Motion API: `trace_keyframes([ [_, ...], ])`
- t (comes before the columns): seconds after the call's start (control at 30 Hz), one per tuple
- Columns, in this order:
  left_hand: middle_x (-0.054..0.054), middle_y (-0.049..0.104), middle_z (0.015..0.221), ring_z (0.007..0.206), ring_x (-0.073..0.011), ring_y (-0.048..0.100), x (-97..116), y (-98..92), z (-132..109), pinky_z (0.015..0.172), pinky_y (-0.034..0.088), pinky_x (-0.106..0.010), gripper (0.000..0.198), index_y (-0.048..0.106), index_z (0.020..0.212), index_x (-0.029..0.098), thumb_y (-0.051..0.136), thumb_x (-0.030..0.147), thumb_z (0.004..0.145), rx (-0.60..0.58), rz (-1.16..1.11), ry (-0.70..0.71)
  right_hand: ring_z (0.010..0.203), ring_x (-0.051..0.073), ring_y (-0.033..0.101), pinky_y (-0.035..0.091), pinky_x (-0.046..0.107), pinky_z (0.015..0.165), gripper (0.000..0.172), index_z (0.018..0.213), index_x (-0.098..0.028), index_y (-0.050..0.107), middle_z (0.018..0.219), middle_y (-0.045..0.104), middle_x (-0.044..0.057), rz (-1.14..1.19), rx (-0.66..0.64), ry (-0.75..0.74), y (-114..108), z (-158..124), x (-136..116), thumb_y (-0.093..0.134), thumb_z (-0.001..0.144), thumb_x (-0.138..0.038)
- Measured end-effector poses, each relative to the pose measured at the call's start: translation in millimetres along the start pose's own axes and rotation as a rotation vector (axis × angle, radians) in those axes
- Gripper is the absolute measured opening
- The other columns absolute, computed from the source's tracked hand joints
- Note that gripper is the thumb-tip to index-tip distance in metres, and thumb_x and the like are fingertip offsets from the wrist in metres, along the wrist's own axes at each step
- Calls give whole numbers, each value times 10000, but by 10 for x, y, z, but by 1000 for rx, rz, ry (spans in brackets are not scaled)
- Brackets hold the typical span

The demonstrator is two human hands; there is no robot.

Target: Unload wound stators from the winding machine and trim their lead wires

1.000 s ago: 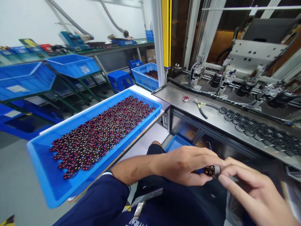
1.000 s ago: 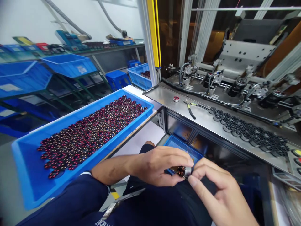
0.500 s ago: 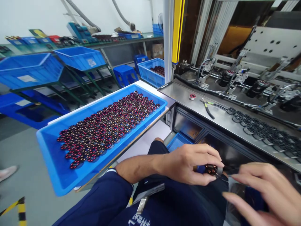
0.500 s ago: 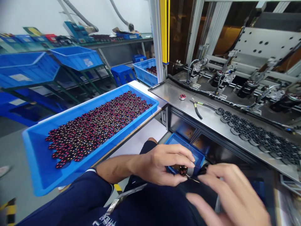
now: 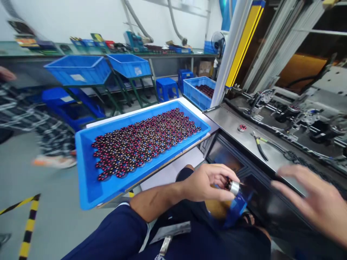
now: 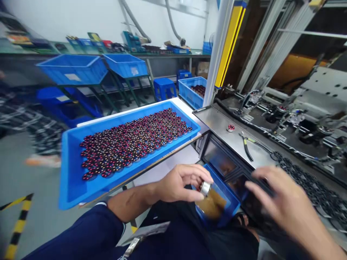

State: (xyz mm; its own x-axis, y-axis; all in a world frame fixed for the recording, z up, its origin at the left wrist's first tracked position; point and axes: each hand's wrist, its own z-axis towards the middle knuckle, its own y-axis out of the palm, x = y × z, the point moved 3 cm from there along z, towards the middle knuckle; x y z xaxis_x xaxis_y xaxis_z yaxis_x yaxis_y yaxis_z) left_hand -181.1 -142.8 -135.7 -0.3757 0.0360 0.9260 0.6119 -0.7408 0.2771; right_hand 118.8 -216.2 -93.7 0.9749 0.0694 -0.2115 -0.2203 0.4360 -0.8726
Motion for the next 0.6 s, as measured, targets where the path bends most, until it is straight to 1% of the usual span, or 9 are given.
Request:
trace_keyframes([
  [0.03, -128, 715, 1087, 825, -122, 704, -29, -35, -15, 755, 583, -225, 428, 757, 1051, 114, 898, 243, 669, 67, -45, -52, 1076, 302, 640, 484, 431, 848, 605, 992, -147, 710, 1199, 643, 232, -51, -20, 46, 96, 188, 129, 532, 907, -720],
  [0.1, -106, 731, 1012, 825, -124, 704, -69, -74, -47, 789, 577, -243, 479, 747, 1081, 114, 914, 273, 661, 172, -121, -134, 1142, 326, 625, 466, 455, 881, 632, 1059, -126, 703, 1269, 612, 268, -91, -35, 83, 338, 550, 297, 513, 921, -713],
  [0.2, -70, 743, 899, 795, -117, 700, -65, -101, -104, 806, 562, -254, 528, 735, 1105, 117, 931, 293, 647, 236, -196, -193, 1153, 381, 629, 452, 506, 879, 739, 1136, -83, 687, 1269, 608, 324, -106, -65, 96, 762, 986, 394, 542, 871, -758],
  [0.27, -67, 744, 879, 781, -116, 697, -34, -141, -141, 795, 553, -253, 518, 740, 1082, 113, 934, 316, 646, 279, -189, -185, 1155, 459, 621, 430, 578, 865, 831, 1182, -41, 677, 1224, 620, 373, -122, -108, 118, 1006, 1165, 435, 577, 824, -783],
  [0.37, -65, 733, 832, 751, -124, 699, -17, -224, -167, 777, 555, -267, 495, 750, 1039, 102, 900, 417, 688, 364, -147, -159, 1193, 546, 587, 397, 644, 847, 868, 1250, -9, 664, 1220, 607, 423, -135, -176, 162, 1216, 1259, 548, 602, 820, -760],
  [0.43, -61, 728, 827, 736, -125, 702, -41, -254, -156, 764, 563, -273, 504, 749, 1023, 103, 877, 473, 705, 400, -145, -143, 1213, 538, 587, 411, 611, 845, 860, 1297, -12, 651, 1246, 594, 428, -129, -203, 184, 1261, 1243, 644, 648, 812, -721],
  [0.5, -68, 733, 869, 746, -125, 703, -74, -247, -130, 754, 571, -272, 495, 746, 1002, 109, 873, 484, 705, 408, -162, -120, 1221, 510, 597, 429, 558, 848, 854, 1307, -16, 651, 1233, 610, 408, -111, -212, 196, 1262, 1208, 717, 729, 768, -674],
  [0.53, -71, 735, 883, 752, -123, 701, -88, -232, -116, 751, 573, -270, 480, 745, 989, 112, 872, 478, 707, 408, -168, -107, 1216, 495, 606, 434, 538, 851, 828, 1271, -14, 672, 1203, 633, 386, -96, -210, 200, 1255, 1196, 740, 765, 744, -647],
  [0.6, -72, 736, 882, 759, -121, 691, -99, -187, -95, 750, 575, -269, 449, 744, 971, 115, 868, 462, 715, 402, -170, -83, 1171, 443, 646, 447, 510, 867, 700, 1131, -7, 723, 1102, 689, 317, -48, -195, 210, 1224, 1196, 762, 792, 747, -589],
])
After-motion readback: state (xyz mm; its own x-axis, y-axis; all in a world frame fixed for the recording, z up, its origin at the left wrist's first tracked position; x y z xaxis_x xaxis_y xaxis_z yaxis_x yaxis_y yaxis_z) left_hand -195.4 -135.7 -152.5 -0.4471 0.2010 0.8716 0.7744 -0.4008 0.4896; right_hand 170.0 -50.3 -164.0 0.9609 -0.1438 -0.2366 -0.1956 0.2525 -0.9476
